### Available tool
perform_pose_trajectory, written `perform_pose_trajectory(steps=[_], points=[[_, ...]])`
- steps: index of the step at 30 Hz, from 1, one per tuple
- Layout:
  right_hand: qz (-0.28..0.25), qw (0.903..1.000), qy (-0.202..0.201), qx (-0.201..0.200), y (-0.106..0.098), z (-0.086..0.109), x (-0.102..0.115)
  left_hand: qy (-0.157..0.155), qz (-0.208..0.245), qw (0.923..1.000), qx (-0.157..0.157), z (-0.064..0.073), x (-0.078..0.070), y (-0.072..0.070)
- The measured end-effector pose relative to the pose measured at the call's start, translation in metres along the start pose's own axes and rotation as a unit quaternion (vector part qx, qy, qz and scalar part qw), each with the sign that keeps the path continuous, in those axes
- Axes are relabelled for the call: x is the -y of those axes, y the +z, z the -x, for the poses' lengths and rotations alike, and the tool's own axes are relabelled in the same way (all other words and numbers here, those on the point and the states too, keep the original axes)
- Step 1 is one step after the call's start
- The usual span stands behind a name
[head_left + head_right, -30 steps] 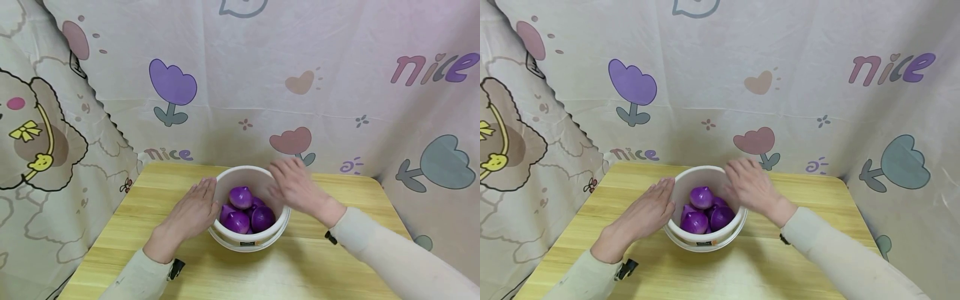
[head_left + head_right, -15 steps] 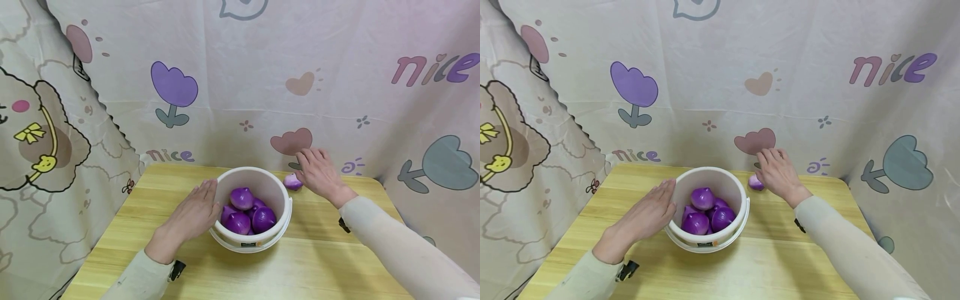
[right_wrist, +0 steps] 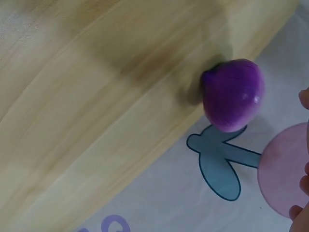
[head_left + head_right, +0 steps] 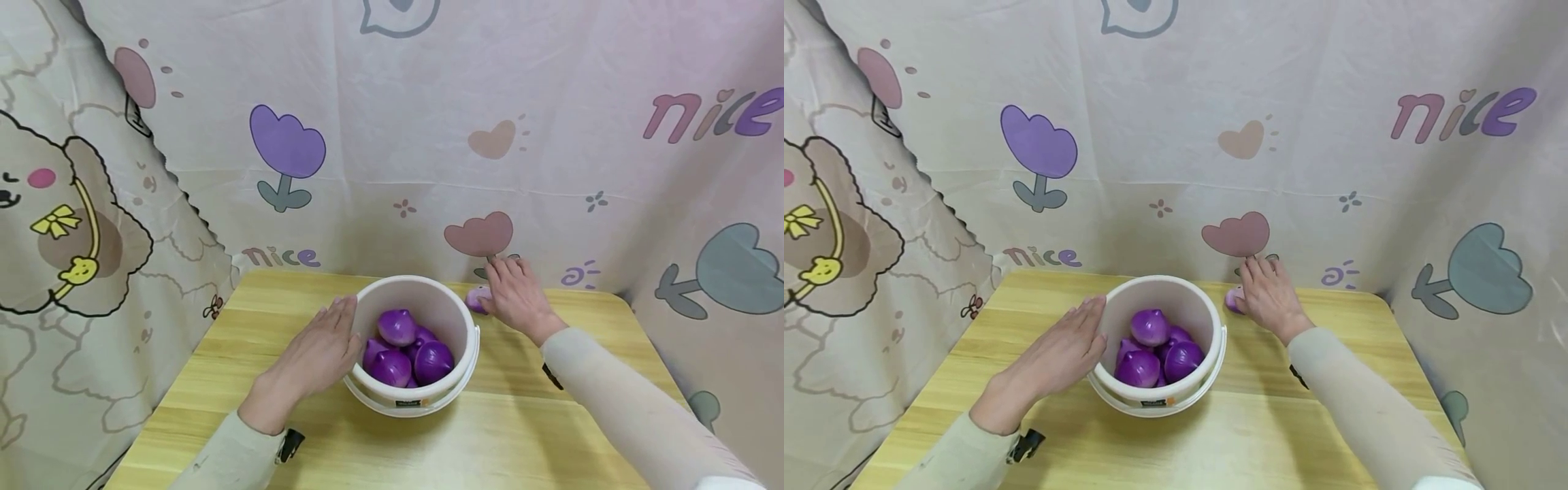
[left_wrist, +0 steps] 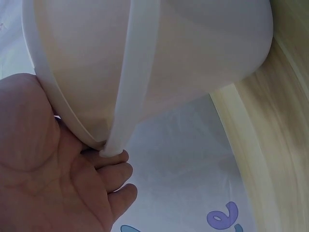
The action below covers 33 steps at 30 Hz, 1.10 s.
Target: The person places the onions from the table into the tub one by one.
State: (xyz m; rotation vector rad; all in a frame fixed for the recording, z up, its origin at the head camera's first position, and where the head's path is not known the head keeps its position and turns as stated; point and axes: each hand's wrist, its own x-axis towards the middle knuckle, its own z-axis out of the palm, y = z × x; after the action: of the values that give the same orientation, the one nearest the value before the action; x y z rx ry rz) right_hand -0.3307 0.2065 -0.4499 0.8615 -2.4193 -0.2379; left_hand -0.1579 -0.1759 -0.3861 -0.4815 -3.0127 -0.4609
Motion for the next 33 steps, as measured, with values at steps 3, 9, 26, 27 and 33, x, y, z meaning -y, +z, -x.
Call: perform_pose_trajectory(steps=[3, 9, 26, 27, 33], points=[[0.015, 0.9995, -0.023, 0.013, 0.007, 0.0, 0.005, -0.002, 0.004, 1.0, 0.0, 0.0, 0.0, 0.0], [0.079, 0.9931, -0.078, 0.037, 0.025, 0.004, 0.013, -0.005, 0.009, 0.9999, 0.001, 0.002, 0.001, 0.0], [0.001, 0.9982, 0.037, 0.046, 0.062, 0.027, 0.02, -0.003, 0.01, 0.9998, 0.014, 0.001, 0.001, 0.002], [-0.004, 0.9984, 0.045, 0.036, 0.062, 0.027, 0.02, -0.002, 0.01, 0.9998, 0.015, 0.001, 0.001, 0.002], [-0.007, 0.9976, 0.068, -0.005, 0.054, 0.02, 0.017, -0.003, 0.01, 0.9999, 0.011, 0.001, 0.002, 0.001]])
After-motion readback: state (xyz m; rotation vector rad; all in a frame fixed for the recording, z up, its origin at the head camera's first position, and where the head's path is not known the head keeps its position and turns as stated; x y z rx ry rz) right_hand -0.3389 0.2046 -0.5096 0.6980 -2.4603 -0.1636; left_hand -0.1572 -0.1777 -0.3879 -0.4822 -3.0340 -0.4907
